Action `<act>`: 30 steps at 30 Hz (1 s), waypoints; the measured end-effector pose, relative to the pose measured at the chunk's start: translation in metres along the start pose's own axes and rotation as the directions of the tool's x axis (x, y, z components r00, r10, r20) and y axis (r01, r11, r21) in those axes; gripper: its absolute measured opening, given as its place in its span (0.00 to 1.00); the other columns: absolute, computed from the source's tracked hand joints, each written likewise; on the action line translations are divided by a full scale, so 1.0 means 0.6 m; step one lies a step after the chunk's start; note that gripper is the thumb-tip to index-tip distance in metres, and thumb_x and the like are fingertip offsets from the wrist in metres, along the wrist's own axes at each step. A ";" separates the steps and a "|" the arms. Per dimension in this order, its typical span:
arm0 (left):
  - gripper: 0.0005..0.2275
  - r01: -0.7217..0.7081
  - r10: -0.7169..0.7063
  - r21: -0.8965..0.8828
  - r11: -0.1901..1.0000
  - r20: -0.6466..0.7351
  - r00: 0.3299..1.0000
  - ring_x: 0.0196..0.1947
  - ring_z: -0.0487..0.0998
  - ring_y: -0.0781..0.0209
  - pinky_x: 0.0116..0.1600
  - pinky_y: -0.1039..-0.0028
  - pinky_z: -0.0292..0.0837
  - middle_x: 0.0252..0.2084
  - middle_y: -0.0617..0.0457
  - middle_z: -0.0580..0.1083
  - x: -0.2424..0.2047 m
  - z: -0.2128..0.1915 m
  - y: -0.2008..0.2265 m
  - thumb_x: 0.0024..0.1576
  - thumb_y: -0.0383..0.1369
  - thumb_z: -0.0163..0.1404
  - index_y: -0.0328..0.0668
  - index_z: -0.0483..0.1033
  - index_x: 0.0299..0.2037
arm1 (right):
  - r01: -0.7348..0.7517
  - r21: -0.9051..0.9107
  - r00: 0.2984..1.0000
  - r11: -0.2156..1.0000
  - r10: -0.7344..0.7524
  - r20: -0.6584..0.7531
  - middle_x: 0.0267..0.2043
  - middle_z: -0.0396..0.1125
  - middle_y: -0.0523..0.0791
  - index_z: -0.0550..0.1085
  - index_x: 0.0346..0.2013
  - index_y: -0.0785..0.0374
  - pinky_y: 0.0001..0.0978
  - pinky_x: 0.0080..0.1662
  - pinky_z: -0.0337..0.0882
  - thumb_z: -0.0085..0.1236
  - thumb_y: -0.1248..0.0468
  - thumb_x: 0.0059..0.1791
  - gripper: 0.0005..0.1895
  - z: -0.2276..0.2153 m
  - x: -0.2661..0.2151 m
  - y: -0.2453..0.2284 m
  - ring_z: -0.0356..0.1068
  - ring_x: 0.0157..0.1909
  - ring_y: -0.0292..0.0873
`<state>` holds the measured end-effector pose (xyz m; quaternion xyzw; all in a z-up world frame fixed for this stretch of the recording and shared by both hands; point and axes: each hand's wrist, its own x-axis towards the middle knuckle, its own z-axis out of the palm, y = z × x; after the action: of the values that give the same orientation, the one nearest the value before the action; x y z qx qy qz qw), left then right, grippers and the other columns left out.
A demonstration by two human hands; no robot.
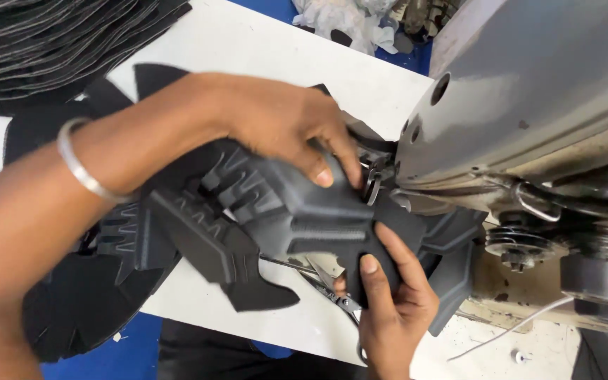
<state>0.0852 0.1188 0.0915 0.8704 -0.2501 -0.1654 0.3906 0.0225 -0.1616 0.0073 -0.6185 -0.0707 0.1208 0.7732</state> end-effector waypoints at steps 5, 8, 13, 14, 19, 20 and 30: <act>0.19 -0.123 0.124 -0.074 0.990 0.016 0.992 0.55 0.82 0.56 0.59 0.68 0.73 0.55 0.52 0.81 0.000 0.001 -0.038 0.53 0.33 0.58 0.41 0.80 0.55 | 0.020 0.004 1.000 1.000 -0.020 -0.011 0.36 0.74 0.52 0.72 0.59 0.75 0.30 0.31 0.75 0.53 0.75 0.51 0.20 0.007 0.018 -0.004 0.73 0.28 0.41; 0.17 -0.190 0.175 -0.191 0.963 -0.092 0.980 0.57 0.81 0.55 0.62 0.67 0.73 0.57 0.49 0.80 -0.023 0.031 -0.038 0.57 0.33 0.57 0.39 0.78 0.57 | 0.037 -0.054 0.998 0.998 -0.040 -0.052 0.32 0.73 0.50 0.73 0.57 0.75 0.28 0.30 0.71 0.54 0.74 0.52 0.18 -0.008 0.038 -0.004 0.71 0.26 0.39; 0.16 -0.163 0.155 0.033 0.986 -0.543 0.825 0.40 0.82 0.58 0.46 0.66 0.74 0.48 0.39 0.80 -0.057 0.134 -0.018 0.61 0.31 0.55 0.40 0.77 0.60 | 0.102 -0.223 0.992 0.969 -0.116 -0.051 0.35 0.71 0.45 0.78 0.50 0.76 0.23 0.34 0.66 0.60 0.73 0.54 0.11 -0.032 0.087 -0.027 0.66 0.31 0.34; 0.16 -0.159 0.150 0.032 0.987 -0.540 0.828 0.40 0.82 0.58 0.46 0.66 0.74 0.48 0.39 0.80 -0.059 0.138 0.018 0.61 0.31 0.55 0.40 0.77 0.60 | 0.097 -0.219 0.992 0.971 -0.111 -0.052 0.35 0.71 0.45 0.78 0.50 0.76 0.23 0.34 0.66 0.60 0.73 0.54 0.11 -0.035 0.102 -0.028 0.66 0.31 0.34; 0.17 0.205 -0.407 -0.373 0.905 -0.612 0.678 0.12 0.58 0.68 0.20 0.71 0.59 0.15 0.50 0.67 -0.061 0.178 0.101 0.59 0.33 0.54 0.43 0.76 0.60 | 0.134 -0.349 0.990 0.927 -0.143 0.001 0.43 0.75 0.44 0.76 0.42 0.70 0.25 0.50 0.72 0.63 0.70 0.50 0.08 -0.037 0.152 -0.056 0.72 0.44 0.34; 0.17 0.204 -0.406 -0.374 0.905 -0.614 0.677 0.12 0.58 0.68 0.20 0.71 0.59 0.15 0.50 0.67 -0.058 0.182 0.104 0.59 0.33 0.54 0.43 0.76 0.60 | 0.136 -0.351 0.990 0.926 -0.144 0.003 0.43 0.75 0.44 0.76 0.42 0.70 0.25 0.50 0.72 0.63 0.70 0.50 0.08 -0.036 0.160 -0.059 0.72 0.44 0.34; 0.15 0.216 -0.444 -0.390 0.895 -0.739 0.507 0.10 0.60 0.61 0.20 0.68 0.57 0.14 0.47 0.64 -0.020 0.180 0.113 0.60 0.30 0.52 0.39 0.76 0.57 | 0.207 -0.660 0.955 0.722 -0.295 -0.024 0.40 0.65 0.52 0.70 0.46 0.74 0.33 0.42 0.62 0.57 0.64 0.57 0.13 -0.088 0.133 -0.018 0.62 0.39 0.41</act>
<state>0.0023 0.0227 0.0752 0.8228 0.1519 0.1502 0.5267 0.1141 -0.1917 0.0030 -0.8393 -0.1420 -0.0568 0.5217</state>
